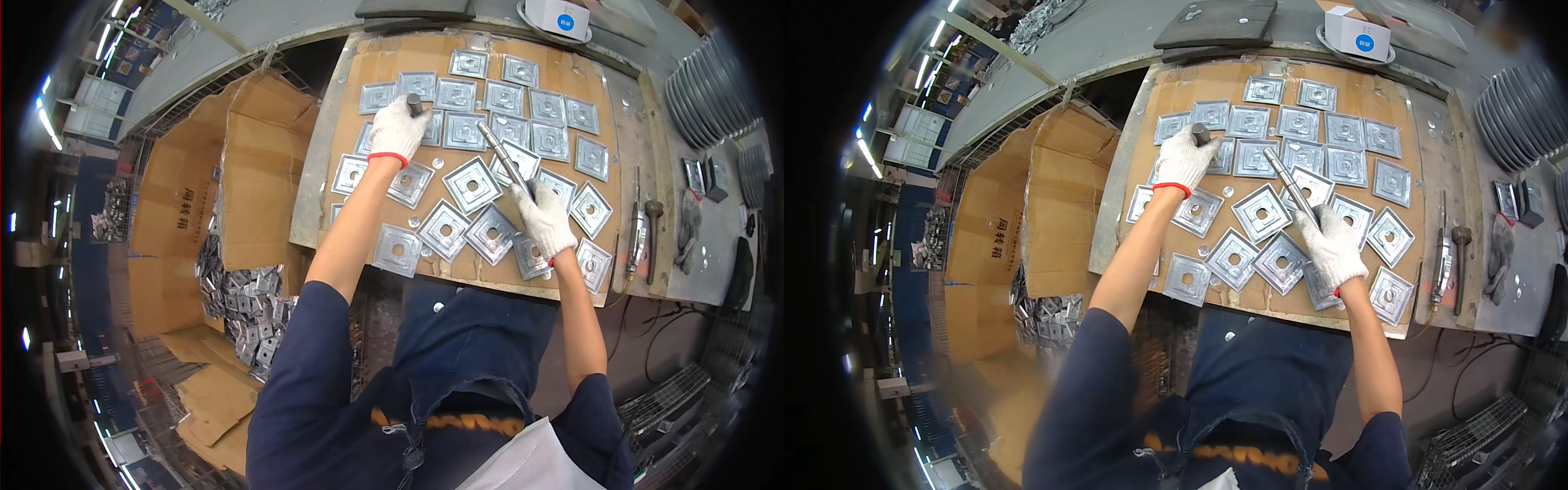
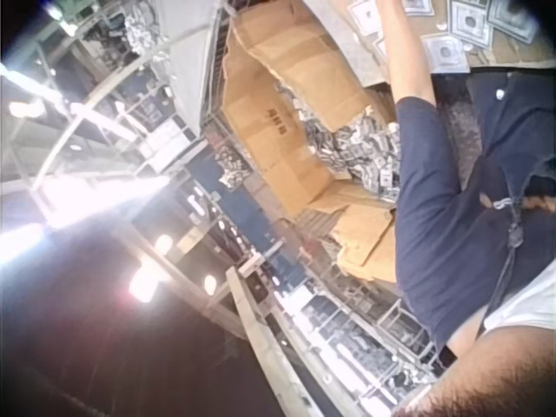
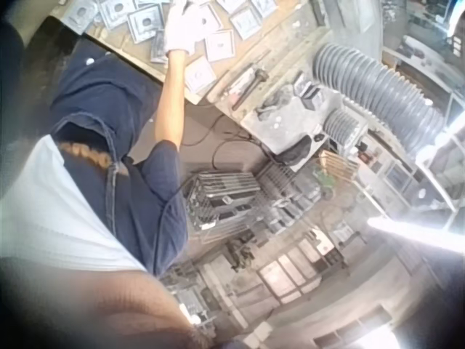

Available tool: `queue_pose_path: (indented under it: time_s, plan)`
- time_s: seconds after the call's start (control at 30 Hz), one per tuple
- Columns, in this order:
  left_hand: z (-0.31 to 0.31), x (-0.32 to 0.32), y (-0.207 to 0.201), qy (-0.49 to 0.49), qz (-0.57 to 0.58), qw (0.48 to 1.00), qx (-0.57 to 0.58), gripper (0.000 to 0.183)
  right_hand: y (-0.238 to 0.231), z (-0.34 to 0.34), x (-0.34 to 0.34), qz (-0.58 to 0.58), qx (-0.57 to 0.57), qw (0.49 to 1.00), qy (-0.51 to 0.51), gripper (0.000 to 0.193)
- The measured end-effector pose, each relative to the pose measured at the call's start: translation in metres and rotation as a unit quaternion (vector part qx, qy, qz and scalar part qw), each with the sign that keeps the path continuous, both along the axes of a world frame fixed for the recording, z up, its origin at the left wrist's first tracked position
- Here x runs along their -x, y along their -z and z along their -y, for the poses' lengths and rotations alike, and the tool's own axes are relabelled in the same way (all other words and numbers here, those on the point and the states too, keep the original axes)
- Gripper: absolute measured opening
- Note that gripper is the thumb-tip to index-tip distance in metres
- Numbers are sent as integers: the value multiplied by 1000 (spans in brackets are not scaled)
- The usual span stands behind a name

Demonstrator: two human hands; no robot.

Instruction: Using a hammer and a punch tool to modify the center holes of square metal plates on a workbench.

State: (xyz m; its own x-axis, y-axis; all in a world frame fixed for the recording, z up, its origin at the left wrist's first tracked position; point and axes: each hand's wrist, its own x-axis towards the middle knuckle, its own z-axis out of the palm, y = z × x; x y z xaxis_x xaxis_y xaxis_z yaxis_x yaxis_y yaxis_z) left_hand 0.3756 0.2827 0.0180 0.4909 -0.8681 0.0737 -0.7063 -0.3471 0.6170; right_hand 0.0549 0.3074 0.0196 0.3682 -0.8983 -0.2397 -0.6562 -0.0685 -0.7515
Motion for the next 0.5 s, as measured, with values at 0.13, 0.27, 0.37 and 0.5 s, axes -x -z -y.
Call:
queue_pose_path:
  time_s: [0.13,0.27,0.37,0.5]
  plan:
    - [-1,0,4,-28,16,999,-7,37,-7,-2,-10,6,-4,999,-37,63]
    - [4,4,6,-51,1,998,-24,37,-11,-7,-27,44,-5,999,-29,62]
    - [-1,0,4,-35,3,999,-8,36,-23,-3,-43,41,7,997,-59,61]
    - [3,-4,8,-20,-27,998,-46,38,-34,12,-61,53,34,993,-97,62]
